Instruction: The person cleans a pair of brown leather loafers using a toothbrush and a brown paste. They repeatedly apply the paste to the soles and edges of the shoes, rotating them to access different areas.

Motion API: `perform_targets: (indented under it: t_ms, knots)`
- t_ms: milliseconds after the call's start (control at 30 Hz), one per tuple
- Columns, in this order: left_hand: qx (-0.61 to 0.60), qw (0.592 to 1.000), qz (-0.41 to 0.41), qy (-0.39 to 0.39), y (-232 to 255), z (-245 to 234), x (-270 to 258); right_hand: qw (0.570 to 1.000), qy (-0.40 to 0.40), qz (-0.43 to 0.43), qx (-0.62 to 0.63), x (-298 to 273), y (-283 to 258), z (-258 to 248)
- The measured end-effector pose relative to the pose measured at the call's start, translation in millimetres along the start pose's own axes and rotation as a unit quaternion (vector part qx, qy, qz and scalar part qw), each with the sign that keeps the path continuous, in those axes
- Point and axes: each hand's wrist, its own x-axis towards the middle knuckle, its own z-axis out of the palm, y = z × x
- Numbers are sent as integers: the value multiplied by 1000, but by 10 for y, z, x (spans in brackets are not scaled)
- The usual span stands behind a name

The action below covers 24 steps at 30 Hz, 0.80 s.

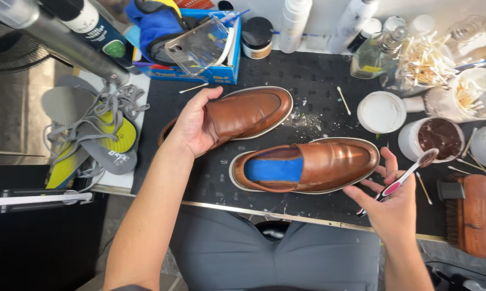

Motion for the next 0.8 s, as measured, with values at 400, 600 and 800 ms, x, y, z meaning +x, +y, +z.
perform_targets:
  t_ms: [400,600,800]
  knots:
    - [-73,953,271,-117,-633,-359,-967,920,34,-93,-379,-184,-413,686]
    - [-11,939,333,-89,-798,-411,-1670,932,24,-43,-360,3,-338,918]
    - [75,946,307,-73,-802,31,-2096,901,44,-114,-417,215,-469,1135]
